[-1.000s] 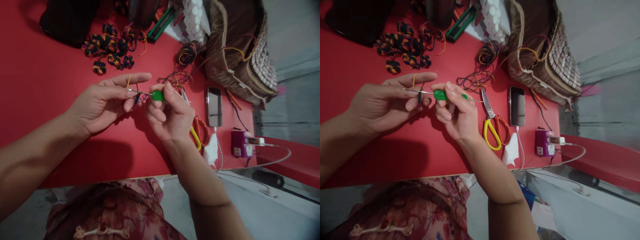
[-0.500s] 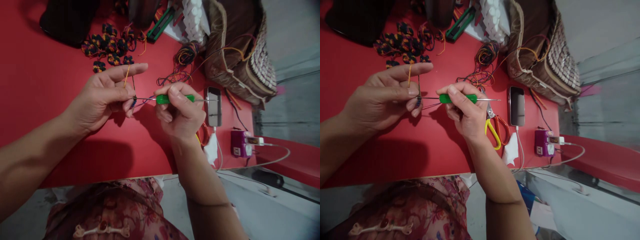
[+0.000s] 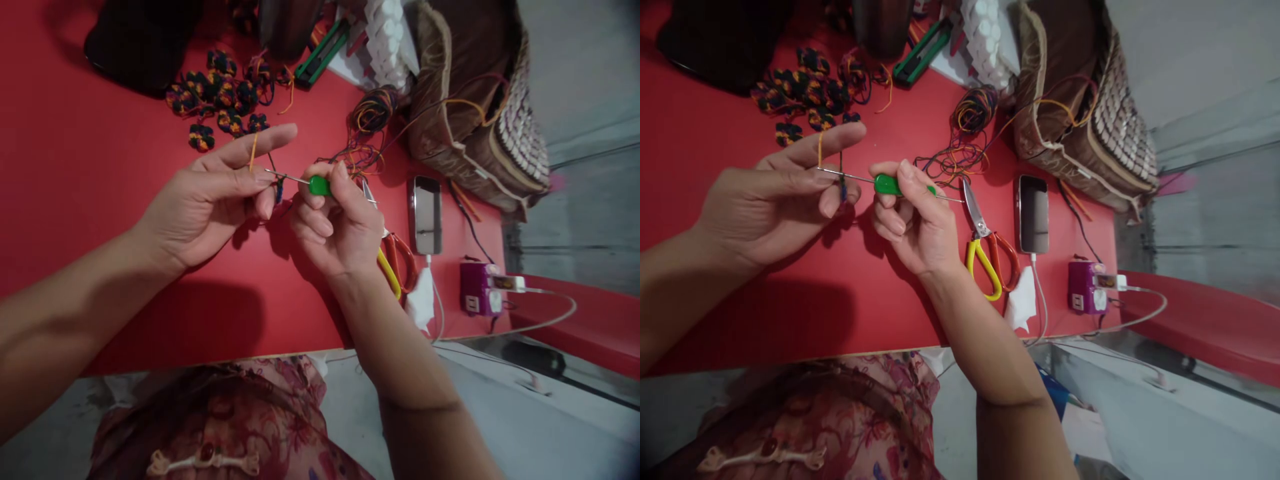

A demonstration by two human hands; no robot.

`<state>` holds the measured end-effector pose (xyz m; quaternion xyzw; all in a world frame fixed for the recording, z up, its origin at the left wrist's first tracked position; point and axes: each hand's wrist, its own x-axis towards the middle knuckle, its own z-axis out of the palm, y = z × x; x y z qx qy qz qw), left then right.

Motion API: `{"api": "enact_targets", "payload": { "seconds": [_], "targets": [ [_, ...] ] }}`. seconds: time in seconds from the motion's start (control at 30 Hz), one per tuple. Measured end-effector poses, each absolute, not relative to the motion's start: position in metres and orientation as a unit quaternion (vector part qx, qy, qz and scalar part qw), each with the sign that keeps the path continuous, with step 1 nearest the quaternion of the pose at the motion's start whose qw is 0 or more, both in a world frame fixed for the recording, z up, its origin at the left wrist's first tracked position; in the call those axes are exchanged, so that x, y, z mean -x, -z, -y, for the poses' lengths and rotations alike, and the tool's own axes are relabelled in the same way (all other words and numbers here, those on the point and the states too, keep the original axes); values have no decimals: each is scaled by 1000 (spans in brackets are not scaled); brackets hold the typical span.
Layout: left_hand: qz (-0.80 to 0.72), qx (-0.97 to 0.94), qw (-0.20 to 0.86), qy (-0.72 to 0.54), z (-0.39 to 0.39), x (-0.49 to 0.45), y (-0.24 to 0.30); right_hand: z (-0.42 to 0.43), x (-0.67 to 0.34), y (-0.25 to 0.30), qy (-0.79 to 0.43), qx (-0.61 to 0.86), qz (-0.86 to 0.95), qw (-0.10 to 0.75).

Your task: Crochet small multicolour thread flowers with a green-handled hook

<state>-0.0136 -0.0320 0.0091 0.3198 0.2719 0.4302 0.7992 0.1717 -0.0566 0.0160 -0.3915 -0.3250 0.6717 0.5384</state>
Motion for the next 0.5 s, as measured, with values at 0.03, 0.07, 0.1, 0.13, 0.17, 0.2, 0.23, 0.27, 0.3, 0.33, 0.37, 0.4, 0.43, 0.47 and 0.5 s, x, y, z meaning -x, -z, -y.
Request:
{"api": "enact_targets", "payload": {
  "seconds": [0.03,0.07,0.1,0.13,0.17,0.2,0.23,0.27,0.3,0.33,0.37,0.4,0.43,0.47,0.5],
  "targets": [
    [-266,-315,799,-437,33,13,-10,56,-173,-15,-680,388,320,533],
    [-261,-311,800,-440,33,13,-11,56,-175,-14,-687,389,313,527],
    [-259,-309,802,-441,34,13,-12,55,-177,-13,-693,394,305,520],
    [-258,-307,803,-440,34,13,-13,55,-179,-12,-698,400,297,515],
    [-260,-304,804,-439,34,13,-14,54,-180,-11,-700,406,290,511],
    [-263,-302,806,-436,34,13,-15,54,-181,-11,-701,411,284,508],
    [-265,-302,807,-433,34,13,-16,54,-181,-10,-702,414,282,507],
    [-269,-303,807,-430,34,14,-17,54,-181,-10,-702,413,282,507],
    [-273,-306,807,-424,34,14,-18,54,-180,-9,-700,411,286,509],
    [-278,-311,808,-416,34,14,-18,54,-179,-9,-698,409,291,511],
    [-282,-315,810,-406,34,14,-18,54,-178,-9,-694,406,298,514],
    [-283,-319,813,-395,34,14,-18,54,-176,-8,-691,402,306,517],
    [-283,-323,817,-384,34,14,-17,55,-174,-7,-688,396,312,522],
    [-283,-326,821,-374,34,14,-16,55,-172,-7,-687,387,319,525],
    [-282,-328,824,-366,34,14,-15,55,-170,-6,-687,380,326,527]
  ]
}}
